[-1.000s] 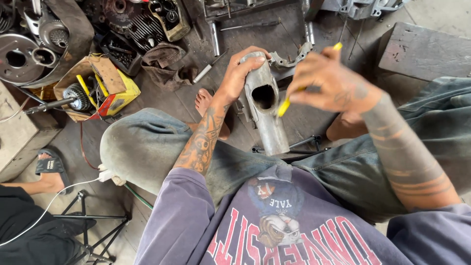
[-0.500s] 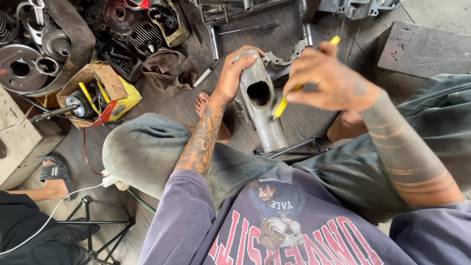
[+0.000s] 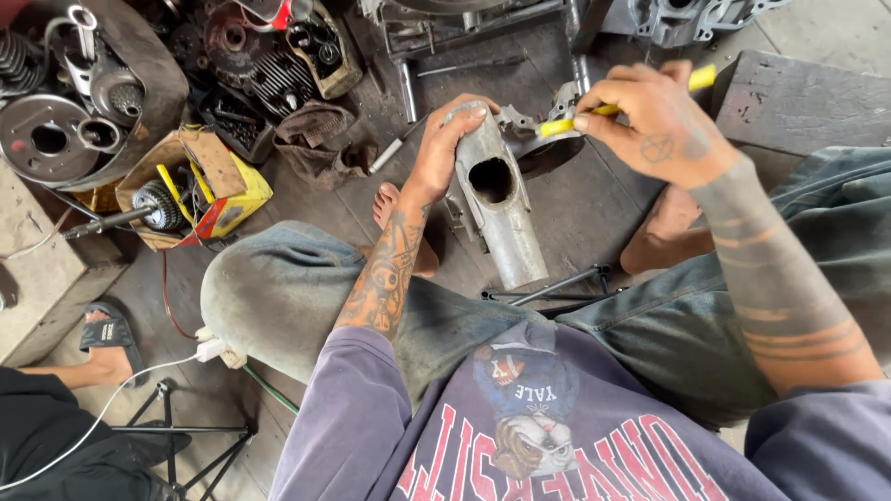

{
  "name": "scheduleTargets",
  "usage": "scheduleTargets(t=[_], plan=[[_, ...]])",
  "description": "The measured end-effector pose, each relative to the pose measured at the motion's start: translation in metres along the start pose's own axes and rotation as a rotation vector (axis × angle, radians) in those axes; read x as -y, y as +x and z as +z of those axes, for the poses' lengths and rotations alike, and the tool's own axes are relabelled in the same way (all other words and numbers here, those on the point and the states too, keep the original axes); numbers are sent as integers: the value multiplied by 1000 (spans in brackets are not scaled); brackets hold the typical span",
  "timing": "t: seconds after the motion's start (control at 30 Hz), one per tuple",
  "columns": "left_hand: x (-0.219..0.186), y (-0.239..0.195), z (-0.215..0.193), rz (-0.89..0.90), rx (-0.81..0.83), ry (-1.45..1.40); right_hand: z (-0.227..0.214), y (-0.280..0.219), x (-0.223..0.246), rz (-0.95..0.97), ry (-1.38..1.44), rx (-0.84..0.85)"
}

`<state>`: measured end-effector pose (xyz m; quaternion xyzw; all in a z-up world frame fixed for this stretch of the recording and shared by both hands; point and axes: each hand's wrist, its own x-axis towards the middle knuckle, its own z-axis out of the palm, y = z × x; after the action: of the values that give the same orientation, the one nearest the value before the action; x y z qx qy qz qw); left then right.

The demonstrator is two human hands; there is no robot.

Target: Cleaning a motorcycle engine component with a small brush while sitting on the floor.

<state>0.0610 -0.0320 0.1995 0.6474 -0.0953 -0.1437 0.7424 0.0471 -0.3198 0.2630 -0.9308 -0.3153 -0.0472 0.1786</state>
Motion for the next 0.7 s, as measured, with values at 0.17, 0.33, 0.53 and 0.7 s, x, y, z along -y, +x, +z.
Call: scheduleTargets(t=[0.17, 0.33, 0.53, 0.7], plan=[[7, -1, 0, -37, -96, -21, -50, -15, 63, 88, 597, -45], [13, 4, 2, -19, -190, -23, -64, -39, 96, 541, 817, 186], [14, 6, 9, 12, -259, -16, -67, -50, 124, 379, 464, 67], [26, 1, 15, 68, -285, -26, -38, -52, 138, 370, 341, -15]])
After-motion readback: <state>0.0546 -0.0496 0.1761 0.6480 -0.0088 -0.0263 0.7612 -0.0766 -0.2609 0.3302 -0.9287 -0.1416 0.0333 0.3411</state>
